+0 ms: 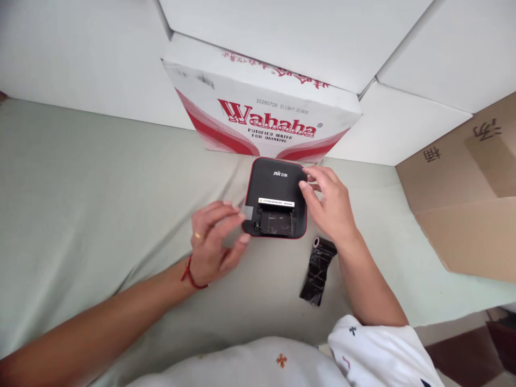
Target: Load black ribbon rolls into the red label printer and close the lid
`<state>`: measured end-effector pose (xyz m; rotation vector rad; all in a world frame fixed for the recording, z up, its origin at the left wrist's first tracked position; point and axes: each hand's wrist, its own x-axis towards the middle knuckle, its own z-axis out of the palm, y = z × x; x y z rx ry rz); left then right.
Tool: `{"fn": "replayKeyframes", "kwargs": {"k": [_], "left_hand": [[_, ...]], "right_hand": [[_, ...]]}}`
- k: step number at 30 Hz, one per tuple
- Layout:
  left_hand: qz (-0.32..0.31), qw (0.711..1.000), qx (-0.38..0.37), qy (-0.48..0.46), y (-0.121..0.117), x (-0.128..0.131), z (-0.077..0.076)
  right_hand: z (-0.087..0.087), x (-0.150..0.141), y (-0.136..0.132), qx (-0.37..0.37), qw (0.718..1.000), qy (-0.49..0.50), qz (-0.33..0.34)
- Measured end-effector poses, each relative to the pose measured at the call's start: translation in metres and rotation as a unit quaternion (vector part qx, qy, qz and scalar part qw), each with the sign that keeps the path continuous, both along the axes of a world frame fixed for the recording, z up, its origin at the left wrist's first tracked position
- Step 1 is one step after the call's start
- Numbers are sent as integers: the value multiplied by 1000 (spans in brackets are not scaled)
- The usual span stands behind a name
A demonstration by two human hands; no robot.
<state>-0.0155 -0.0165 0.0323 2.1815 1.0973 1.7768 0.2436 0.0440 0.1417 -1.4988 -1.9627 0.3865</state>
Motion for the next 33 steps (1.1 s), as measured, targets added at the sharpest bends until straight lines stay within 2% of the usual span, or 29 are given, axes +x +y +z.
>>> {"fn": "replayKeyframes", "kwargs": {"k": [2,3,5,7,10,13,18,22,27,33], "left_hand": [[-2,991,-113,-72,10,-7,-3],[-19,977,-180,-115,16,-10,-4],[-82,930,-300,-195,27,-15,-9],[-163,882,-371,-242,36,-18,-11],[-271,824,-419,-269,45,-21,-9],[-326,794,-429,-281,51,-22,-1],[-359,803,-406,-245,62,-19,5],[-369,805,-395,-245,67,-12,-5],[-317,823,-387,-270,67,-4,-20],[-318,811,-410,-269,66,-6,-22]], "right_hand": [[1,-7,-24,104,993,-21,51],[1,-11,-35,141,985,-39,96],[-2,-18,-54,184,962,-68,189],[-9,-24,-65,203,947,-82,235],[-22,-27,-73,214,946,-83,230],[-31,-27,-75,220,950,-70,212],[-40,-27,-77,231,951,-60,194],[-47,-25,-78,238,949,-57,197],[-54,-20,-80,226,954,-51,191],[-57,-21,-81,225,956,-44,184]]}}
